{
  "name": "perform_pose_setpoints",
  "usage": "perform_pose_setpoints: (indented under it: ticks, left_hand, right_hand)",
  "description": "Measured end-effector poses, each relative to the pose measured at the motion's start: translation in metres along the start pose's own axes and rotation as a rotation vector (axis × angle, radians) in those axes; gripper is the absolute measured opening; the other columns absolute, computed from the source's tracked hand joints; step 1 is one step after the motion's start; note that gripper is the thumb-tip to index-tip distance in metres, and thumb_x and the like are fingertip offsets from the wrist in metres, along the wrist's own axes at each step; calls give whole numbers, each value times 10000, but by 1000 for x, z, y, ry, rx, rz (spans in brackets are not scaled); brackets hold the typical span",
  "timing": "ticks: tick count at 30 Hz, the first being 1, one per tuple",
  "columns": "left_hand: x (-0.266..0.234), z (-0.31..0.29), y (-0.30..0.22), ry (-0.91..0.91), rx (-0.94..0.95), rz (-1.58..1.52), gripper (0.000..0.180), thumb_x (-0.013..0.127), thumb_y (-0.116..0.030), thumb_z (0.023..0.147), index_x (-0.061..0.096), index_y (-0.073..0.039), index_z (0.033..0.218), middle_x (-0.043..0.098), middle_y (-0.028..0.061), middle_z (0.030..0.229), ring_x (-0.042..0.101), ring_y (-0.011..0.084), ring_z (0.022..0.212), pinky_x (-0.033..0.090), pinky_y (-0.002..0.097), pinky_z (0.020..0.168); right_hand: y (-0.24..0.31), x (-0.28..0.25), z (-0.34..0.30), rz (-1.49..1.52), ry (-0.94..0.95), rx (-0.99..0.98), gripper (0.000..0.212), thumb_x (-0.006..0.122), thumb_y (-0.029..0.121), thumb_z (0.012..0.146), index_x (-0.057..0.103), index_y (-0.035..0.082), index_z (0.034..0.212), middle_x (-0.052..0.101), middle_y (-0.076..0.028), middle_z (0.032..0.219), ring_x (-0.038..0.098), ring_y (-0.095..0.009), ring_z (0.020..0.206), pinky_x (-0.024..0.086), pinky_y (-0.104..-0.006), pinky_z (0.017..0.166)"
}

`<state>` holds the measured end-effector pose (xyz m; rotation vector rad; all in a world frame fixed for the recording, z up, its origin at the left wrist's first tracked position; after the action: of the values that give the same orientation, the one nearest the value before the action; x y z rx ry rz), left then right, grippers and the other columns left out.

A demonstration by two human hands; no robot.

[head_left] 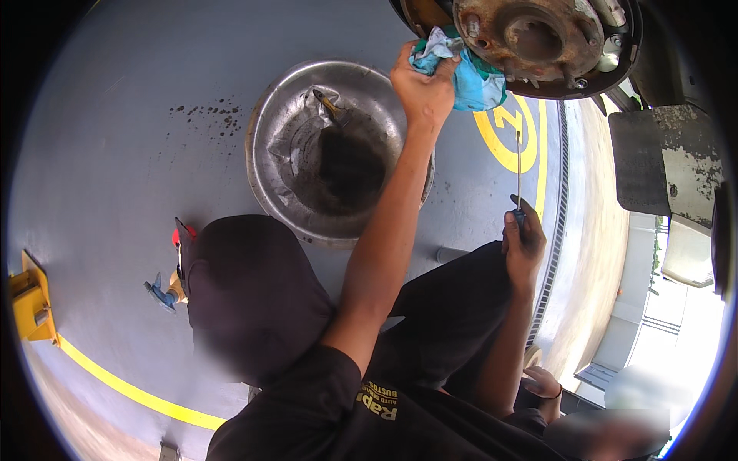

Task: The person cleans a car's brake assembly using a blue cloth and a screwdriver. They wipe the brake components and scrape rust from the hub while sitting on the floor with a metal basin placed underneath to catch debris.

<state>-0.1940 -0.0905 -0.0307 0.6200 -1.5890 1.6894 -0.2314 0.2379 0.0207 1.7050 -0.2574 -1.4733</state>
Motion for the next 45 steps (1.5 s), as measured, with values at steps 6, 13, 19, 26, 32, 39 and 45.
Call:
perform_pose_setpoints:
  ticks: [6, 13, 19, 26, 32, 39, 45]
  left_hand:
    - [-49, -25, 41, -20, -349, -548, 288, 802, -20, 887, 670, -39, 1142, 729, 49, 1058, 699, 149, 935, 596, 313, 815]
    - [19, 1, 14, -30, -283, -650, 261, 809, 13, 873, 650, -18, 1079, 713, 52, 968, 669, 125, 843, 572, 291, 781]
    - [15, 14, 7, 8, -377, -523, 224, 788, 60, 865, 642, 6, 1026, 727, 91, 955, 690, 162, 799, 591, 311, 753]
    - [-3, -16, 17, 64, -480, -440, 212, 763, 58, 887, 649, -12, 1052, 731, 80, 973, 716, 176, 834, 620, 321, 794]
    - [7, -23, 29, 49, -424, -910, 332, 786, 29, 883, 613, -31, 1160, 713, 63, 1044, 707, 167, 930, 614, 321, 812]
    - [-32, -19, 22, 175, -341, 151, 339, 818, -138, 913, 654, 19, 1165, 724, 59, 1031, 661, 120, 898, 528, 286, 845]
    - [-68, 5, -53, 232, -320, 450, 323, 803, -173, 930, 701, 26, 1162, 741, 58, 1036, 652, 102, 936, 512, 280, 850]
  right_hand:
    - [6, 0, -2, -34, -19, -42, 421, 696, 269, 1011, 636, -4, 1325, 568, 0, 726, 474, -68, 576, 367, -244, 503]
    - [8, 6, -4, -46, -38, -68, 399, 680, 236, 1019, 636, -5, 1334, 507, 34, 675, 435, -44, 529, 321, -223, 476]
    - [8, 5, -4, -93, -28, -66, 409, 693, 238, 1010, 637, -5, 1335, 504, 37, 673, 429, -45, 530, 318, -225, 478]
    - [6, 5, -2, -82, -63, -84, 427, 713, 244, 995, 641, -19, 1322, 535, 29, 707, 446, -45, 547, 327, -224, 484]
    - [5, 4, -5, -99, -75, -118, 423, 738, 272, 970, 656, -20, 1264, 668, -91, 809, 597, -159, 714, 502, -323, 707]
    - [33, 5, -16, -141, -59, -298, 372, 686, 207, 980, 645, 28, 1304, 693, -185, 960, 672, -284, 820, 531, -363, 795]
    - [75, 51, -24, 11, 20, -442, 395, 645, 184, 1023, 608, 89, 1404, 662, -168, 925, 642, -293, 765, 517, -378, 741]
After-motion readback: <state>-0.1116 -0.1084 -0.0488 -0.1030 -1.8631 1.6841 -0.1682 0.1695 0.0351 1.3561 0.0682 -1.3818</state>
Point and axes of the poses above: each hand's wrist, its own z-axis towards the middle knuckle, its own x-axis out of the palm, y = z × x, the point moved 9 cm from there along z, towards the middle knuckle
